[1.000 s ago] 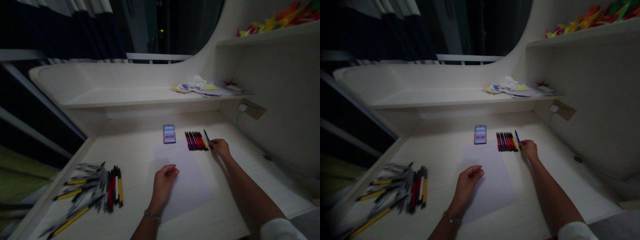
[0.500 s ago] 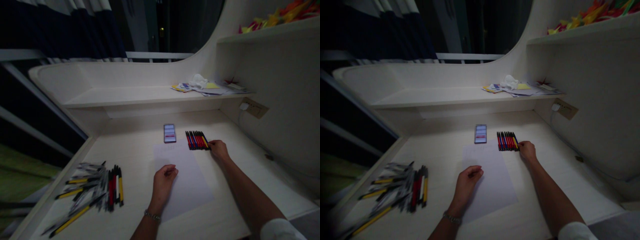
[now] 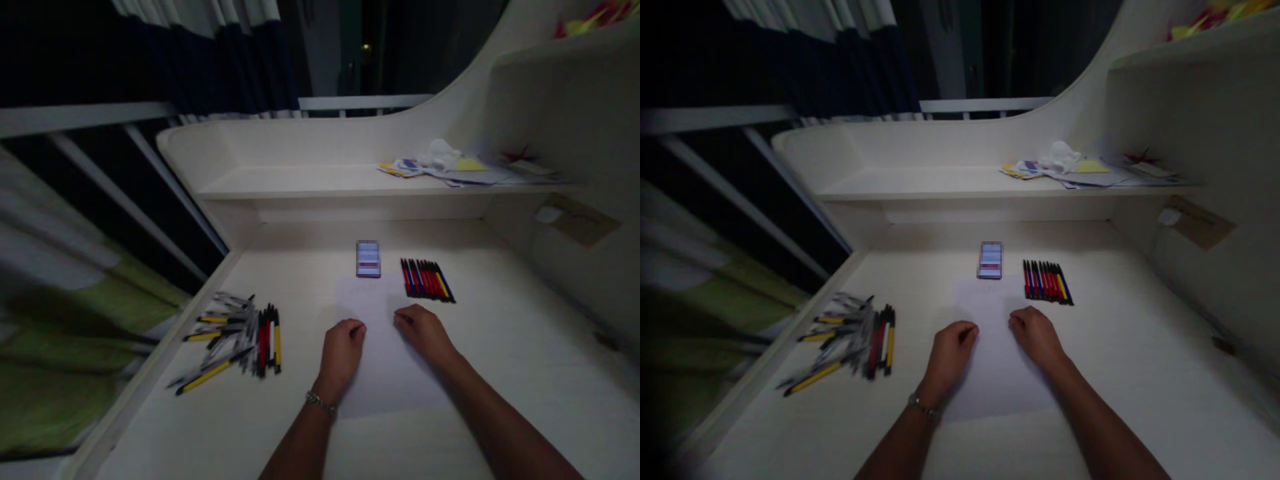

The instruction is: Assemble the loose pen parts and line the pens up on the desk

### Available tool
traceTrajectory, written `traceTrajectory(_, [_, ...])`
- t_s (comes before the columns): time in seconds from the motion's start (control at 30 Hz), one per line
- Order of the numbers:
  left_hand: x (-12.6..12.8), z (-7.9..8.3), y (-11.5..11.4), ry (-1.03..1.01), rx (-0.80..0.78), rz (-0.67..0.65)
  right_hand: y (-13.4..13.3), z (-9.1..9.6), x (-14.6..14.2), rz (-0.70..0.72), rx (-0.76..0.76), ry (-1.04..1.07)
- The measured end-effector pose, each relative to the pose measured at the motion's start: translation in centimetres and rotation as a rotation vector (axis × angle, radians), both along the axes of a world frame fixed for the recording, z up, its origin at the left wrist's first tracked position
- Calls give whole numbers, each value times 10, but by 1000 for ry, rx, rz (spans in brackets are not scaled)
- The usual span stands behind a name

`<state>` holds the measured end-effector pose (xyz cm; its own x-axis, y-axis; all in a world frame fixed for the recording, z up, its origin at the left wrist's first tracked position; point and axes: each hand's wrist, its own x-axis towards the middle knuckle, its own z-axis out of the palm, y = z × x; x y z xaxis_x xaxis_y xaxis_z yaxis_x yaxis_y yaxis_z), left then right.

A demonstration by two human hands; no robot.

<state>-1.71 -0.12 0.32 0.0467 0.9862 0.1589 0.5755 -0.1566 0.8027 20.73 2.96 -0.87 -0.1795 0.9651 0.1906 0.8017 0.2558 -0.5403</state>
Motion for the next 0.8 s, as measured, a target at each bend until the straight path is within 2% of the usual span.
traceTrajectory(0.1, [-10,12,0,138,-14,32,-6,-10,-13,28,2,-84])
traceTrajectory(0.23, [-39,26,3,271,-71,120,-3,-20,-11,22,33,-117])
traceTrajectory(0.4, [-100,34,-2,540,-153,364,-2,-23,-8,17,33,-126])
traceTrajectory(0.5, [-124,35,-9,701,-243,483,-1,-23,-8,21,20,-126])
traceTrajectory(0.6, [-129,33,-12,760,-319,518,-1,-23,-8,25,18,-123])
traceTrajectory(0.8, [-120,28,-6,807,-384,505,0,-26,-6,33,22,-117])
